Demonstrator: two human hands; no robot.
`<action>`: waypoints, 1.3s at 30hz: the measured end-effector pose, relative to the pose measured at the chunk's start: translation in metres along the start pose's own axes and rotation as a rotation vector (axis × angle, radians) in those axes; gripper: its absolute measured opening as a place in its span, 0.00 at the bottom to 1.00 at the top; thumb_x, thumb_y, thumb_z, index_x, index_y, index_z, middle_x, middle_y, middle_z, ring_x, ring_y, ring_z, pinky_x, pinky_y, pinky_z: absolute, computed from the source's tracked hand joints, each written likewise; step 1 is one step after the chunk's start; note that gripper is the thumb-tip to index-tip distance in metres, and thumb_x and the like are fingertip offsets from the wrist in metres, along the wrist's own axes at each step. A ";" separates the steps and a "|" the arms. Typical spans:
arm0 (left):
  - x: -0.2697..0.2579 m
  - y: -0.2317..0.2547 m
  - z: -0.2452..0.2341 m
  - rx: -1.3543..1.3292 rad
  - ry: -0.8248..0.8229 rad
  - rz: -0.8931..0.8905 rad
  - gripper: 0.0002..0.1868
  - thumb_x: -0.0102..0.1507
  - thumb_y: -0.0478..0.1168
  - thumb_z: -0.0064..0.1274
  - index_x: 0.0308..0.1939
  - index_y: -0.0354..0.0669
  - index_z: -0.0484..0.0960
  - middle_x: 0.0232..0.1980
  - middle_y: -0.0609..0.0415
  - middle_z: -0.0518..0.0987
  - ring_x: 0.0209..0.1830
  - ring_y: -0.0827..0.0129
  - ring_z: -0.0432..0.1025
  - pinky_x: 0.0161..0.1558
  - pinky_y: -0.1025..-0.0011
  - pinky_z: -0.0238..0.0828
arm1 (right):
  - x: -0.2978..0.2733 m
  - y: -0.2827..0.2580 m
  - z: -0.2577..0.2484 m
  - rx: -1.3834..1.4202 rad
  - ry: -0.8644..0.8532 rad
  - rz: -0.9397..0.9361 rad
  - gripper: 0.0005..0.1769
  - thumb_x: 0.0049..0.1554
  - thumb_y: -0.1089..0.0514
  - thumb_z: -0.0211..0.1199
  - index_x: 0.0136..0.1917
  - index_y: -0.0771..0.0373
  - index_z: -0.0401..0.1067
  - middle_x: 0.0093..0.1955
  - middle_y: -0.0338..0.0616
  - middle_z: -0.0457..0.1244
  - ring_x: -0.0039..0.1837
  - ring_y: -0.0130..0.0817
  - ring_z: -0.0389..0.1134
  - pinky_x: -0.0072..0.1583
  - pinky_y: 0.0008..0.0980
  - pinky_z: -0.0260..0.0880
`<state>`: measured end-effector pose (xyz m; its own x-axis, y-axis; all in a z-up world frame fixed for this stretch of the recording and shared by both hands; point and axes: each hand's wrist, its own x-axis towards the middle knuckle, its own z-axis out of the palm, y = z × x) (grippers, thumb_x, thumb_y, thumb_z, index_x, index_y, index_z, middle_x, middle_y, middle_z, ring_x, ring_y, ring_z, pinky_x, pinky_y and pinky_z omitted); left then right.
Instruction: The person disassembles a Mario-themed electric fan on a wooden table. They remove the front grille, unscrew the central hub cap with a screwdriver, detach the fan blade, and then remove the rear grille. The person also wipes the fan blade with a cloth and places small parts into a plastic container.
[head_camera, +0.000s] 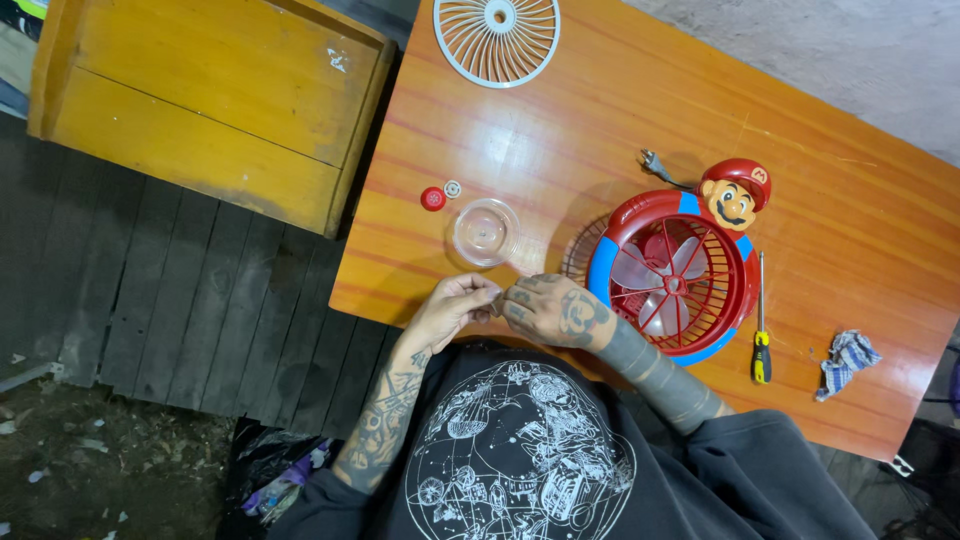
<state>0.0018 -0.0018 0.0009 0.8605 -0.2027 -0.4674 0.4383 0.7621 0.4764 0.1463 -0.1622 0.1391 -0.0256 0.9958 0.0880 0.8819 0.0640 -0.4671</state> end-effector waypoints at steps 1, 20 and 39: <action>0.001 0.000 0.000 0.008 0.004 0.000 0.10 0.69 0.38 0.54 0.49 0.33 0.80 0.42 0.51 0.81 0.40 0.72 0.75 0.42 0.73 0.71 | -0.001 0.001 0.001 -0.023 -0.007 -0.006 0.13 0.49 0.58 0.68 0.46 0.66 0.73 0.44 0.45 0.66 0.47 0.42 0.70 0.49 0.39 0.72; 0.007 0.008 -0.005 0.038 0.122 0.060 0.12 0.68 0.38 0.56 0.50 0.32 0.81 0.43 0.52 0.82 0.41 0.73 0.76 0.41 0.76 0.71 | 0.008 0.031 0.000 0.038 0.103 0.371 0.08 0.51 0.61 0.65 0.44 0.63 0.70 0.40 0.48 0.65 0.44 0.47 0.69 0.46 0.43 0.70; -0.016 0.029 0.005 0.190 0.264 0.452 0.15 0.66 0.37 0.59 0.53 0.30 0.79 0.48 0.49 0.84 0.41 0.75 0.76 0.46 0.75 0.74 | 0.037 0.049 0.031 0.153 0.165 0.546 0.08 0.56 0.61 0.61 0.48 0.64 0.76 0.44 0.49 0.70 0.45 0.47 0.72 0.49 0.42 0.71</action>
<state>0.0019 0.0207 0.0260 0.8903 0.2981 -0.3443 0.1008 0.6082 0.7873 0.1742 -0.1198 0.0927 0.4974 0.8647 -0.0707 0.6685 -0.4339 -0.6040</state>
